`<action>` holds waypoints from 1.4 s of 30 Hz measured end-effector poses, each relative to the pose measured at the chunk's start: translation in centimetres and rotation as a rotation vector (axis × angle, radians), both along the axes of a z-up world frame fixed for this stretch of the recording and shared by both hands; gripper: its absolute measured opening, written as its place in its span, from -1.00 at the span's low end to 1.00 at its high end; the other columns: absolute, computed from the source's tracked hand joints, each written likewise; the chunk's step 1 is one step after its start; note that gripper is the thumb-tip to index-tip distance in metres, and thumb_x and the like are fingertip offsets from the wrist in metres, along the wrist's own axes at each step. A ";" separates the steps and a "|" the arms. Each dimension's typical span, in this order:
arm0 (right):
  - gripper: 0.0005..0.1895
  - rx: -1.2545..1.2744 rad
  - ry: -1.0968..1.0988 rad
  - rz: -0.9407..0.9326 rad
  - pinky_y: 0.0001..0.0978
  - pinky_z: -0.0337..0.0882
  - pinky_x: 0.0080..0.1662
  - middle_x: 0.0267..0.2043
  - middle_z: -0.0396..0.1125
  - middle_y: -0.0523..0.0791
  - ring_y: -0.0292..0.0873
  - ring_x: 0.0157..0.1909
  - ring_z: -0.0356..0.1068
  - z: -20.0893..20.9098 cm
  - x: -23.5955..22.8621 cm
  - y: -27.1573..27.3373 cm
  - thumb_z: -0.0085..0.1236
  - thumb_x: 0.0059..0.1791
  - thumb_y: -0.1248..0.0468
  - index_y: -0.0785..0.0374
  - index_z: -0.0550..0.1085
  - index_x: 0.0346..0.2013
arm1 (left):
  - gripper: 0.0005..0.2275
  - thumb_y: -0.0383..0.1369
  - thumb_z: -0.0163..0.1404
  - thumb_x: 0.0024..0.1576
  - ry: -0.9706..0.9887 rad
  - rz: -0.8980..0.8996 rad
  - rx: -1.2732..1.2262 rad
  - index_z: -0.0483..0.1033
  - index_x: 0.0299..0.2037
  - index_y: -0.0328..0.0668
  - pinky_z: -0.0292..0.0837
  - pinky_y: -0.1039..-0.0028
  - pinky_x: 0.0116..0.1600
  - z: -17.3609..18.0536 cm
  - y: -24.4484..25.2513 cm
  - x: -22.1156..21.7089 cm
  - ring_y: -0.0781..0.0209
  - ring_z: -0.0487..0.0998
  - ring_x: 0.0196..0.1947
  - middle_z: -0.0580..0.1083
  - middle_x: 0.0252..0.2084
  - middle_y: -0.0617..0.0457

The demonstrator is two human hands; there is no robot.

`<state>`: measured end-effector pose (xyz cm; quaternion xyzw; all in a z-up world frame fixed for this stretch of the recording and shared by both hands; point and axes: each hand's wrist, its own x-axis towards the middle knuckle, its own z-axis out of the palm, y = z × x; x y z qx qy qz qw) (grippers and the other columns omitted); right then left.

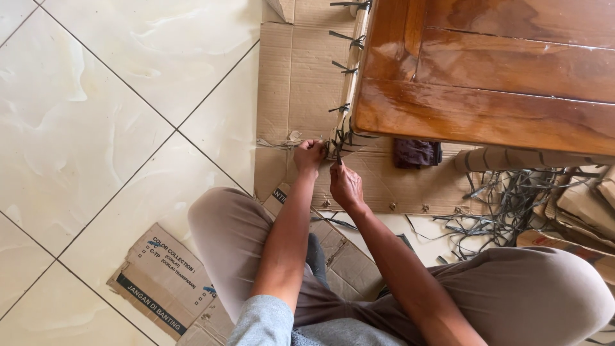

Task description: Packing a wooden chair using cardboard sheets and plastic straps.

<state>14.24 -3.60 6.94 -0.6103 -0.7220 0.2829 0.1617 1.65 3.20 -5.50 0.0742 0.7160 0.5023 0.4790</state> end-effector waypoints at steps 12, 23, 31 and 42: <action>-0.90 -0.233 0.167 -0.226 -0.03 0.43 -0.12 -0.51 0.47 -0.20 0.02 -0.24 0.53 -3.9 -0.2 -1.2 0.16 0.02 0.06 -0.06 0.51 -0.25 | -0.89 -0.37 0.14 0.13 -0.150 0.150 0.044 0.57 -0.30 -0.25 0.53 0.41 -0.50 3.6 -4.3 1.0 0.32 0.50 -0.58 0.47 -0.51 -0.01; -0.82 -0.525 0.373 -0.364 -0.27 0.46 -0.13 -0.48 0.52 -0.17 -0.19 -0.32 0.53 -2.9 -2.4 -1.2 0.24 -0.05 0.07 -0.01 0.64 -0.24 | -0.83 -0.27 0.17 0.07 -0.185 -0.103 -0.027 0.60 -0.23 -0.13 0.49 0.37 -0.47 1.5 -6.6 0.4 0.23 0.54 -0.50 0.53 -0.43 0.00; -0.78 -0.430 0.231 -0.486 -0.05 0.44 0.03 -0.31 0.53 -0.10 0.02 -0.05 0.51 -3.1 -1.4 0.0 0.23 -0.10 -0.04 -0.20 0.65 -0.21 | -0.89 -0.31 0.19 0.08 -0.090 -0.135 0.041 0.63 -0.26 -0.11 0.43 0.58 -0.28 2.7 -7.3 0.2 0.37 0.56 -0.35 0.59 -0.37 0.10; -0.76 -0.517 0.706 -0.781 -0.59 0.32 -0.50 -0.57 0.39 -0.14 -0.32 -0.54 0.30 -3.1 -3.6 1.8 0.46 -0.23 0.12 0.17 0.58 -0.49 | -0.82 -0.27 0.25 0.06 -0.004 -0.188 -0.003 0.70 -0.20 -0.10 0.49 0.46 -0.17 3.0 -8.3 -0.1 0.26 0.56 -0.28 0.60 -0.33 -0.01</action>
